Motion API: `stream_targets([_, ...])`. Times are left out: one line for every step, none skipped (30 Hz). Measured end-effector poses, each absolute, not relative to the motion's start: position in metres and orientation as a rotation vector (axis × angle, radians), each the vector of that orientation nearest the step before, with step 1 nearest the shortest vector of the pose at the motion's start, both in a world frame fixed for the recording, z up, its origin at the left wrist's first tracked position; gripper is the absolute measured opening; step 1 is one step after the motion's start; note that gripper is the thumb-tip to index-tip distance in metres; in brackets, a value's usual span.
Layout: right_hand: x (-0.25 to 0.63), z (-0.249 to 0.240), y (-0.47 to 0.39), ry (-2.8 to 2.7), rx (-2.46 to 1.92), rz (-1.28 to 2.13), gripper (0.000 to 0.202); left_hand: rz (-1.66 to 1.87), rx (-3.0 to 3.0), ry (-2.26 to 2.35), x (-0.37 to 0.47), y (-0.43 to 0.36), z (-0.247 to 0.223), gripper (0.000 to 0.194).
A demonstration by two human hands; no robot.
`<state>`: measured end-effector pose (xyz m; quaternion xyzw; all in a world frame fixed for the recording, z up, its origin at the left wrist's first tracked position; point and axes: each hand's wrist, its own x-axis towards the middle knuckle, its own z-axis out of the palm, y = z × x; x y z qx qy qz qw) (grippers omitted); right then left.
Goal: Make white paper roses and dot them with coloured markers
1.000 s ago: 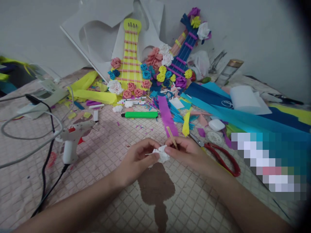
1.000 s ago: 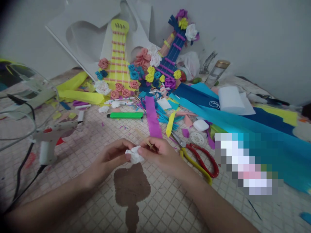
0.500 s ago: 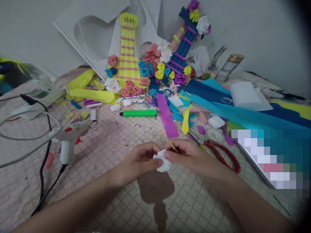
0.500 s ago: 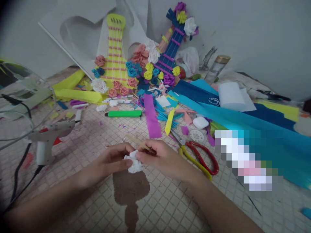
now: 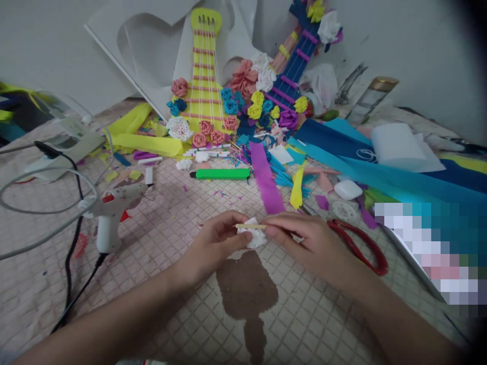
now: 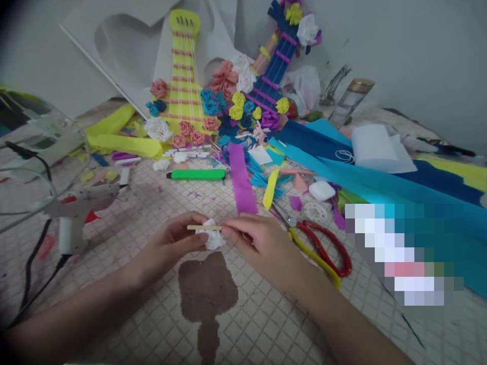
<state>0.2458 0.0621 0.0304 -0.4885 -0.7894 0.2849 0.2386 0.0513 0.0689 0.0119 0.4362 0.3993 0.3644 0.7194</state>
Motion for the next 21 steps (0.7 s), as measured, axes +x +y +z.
stream_targets([0.2454,0.0298,0.0620,-2.194,-1.339,0.764,0.024,0.807,0.976,0.889,0.0511,0.0689,0.0113,0.014])
stream_targets([0.2453,0.0290,0.0619,-2.218,-1.342,0.741,0.025,0.805,0.989,0.895,0.0508,0.0689,0.0107,0.014])
stream_targets([0.2454,0.0280,0.0618,-2.236,-1.343,0.716,0.026,0.804,1.002,0.902,0.0506,0.0688,0.0101,0.014])
stream_targets([0.2457,0.0270,0.0618,-2.252,-1.341,0.695,0.026,0.807,1.013,0.908,0.0505,0.0686,0.0096,0.015])
stream_targets([0.2461,0.0260,0.0619,-2.267,-1.339,0.678,0.026,0.811,1.022,0.916,0.0505,0.0684,0.0092,0.016])
stream_targets([0.2465,0.0252,0.0621,-2.278,-1.337,0.667,0.026,0.813,1.030,0.923,0.0506,0.0682,0.0090,0.017])
stream_targets([0.2468,0.0247,0.0623,-2.286,-1.337,0.661,0.026,0.816,1.038,0.928,0.0508,0.0680,0.0090,0.018])
stream_targets([0.2470,0.0244,0.0626,-2.290,-1.342,0.659,0.025,0.819,1.046,0.932,0.0511,0.0678,0.0093,0.017])
stream_targets([0.2471,0.0243,0.0628,-2.292,-1.347,0.660,0.025,0.820,1.054,0.936,0.0513,0.0677,0.0096,0.016])
stream_targets([0.2469,0.0245,0.0630,-2.292,-1.353,0.662,0.025,0.821,1.066,0.941,0.0515,0.0677,0.0099,0.016])
stream_targets([0.2467,0.0248,0.0632,-2.293,-1.356,0.670,0.025,0.822,1.082,0.948,0.0515,0.0676,0.0101,0.015])
stream_targets([0.2463,0.0251,0.0632,-2.291,-1.361,0.679,0.025,0.827,1.101,0.957,0.0513,0.0677,0.0101,0.015])
stream_targets([0.2459,0.0255,0.0631,-2.288,-1.370,0.690,0.025,0.836,1.123,0.968,0.0510,0.0678,0.0099,0.015])
stream_targets([0.2456,0.0259,0.0630,-2.282,-1.382,0.697,0.025,0.844,1.144,0.976,0.0506,0.0681,0.0093,0.015])
stream_targets([0.2454,0.0263,0.0627,-2.275,-1.397,0.705,0.025,0.852,1.163,0.981,0.0502,0.0683,0.0085,0.015])
stream_targets([0.2453,0.0266,0.0624,-2.269,-1.410,0.712,0.024,0.854,1.178,0.986,0.0498,0.0686,0.0076,0.016])
stream_targets([0.2452,0.0269,0.0621,-2.268,-1.420,0.720,0.024,0.853,1.187,0.993,0.0494,0.0689,0.0067,0.016])
stream_targets([0.2453,0.0271,0.0618,-2.267,-1.426,0.726,0.024,0.852,1.194,1.003,0.0492,0.0691,0.0058,0.017])
stream_targets([0.2453,0.0273,0.0616,-2.271,-1.430,0.734,0.025,0.848,1.201,1.011,0.0491,0.0691,0.0052,0.018])
stream_targets([0.2453,0.0275,0.0614,-2.275,-1.433,0.742,0.025,0.846,1.214,1.015,0.0490,0.0690,0.0048,0.018])
stream_targets([0.2454,0.0277,0.0614,-2.279,-1.436,0.748,0.026,0.847,1.235,1.018,0.0490,0.0686,0.0047,0.018])
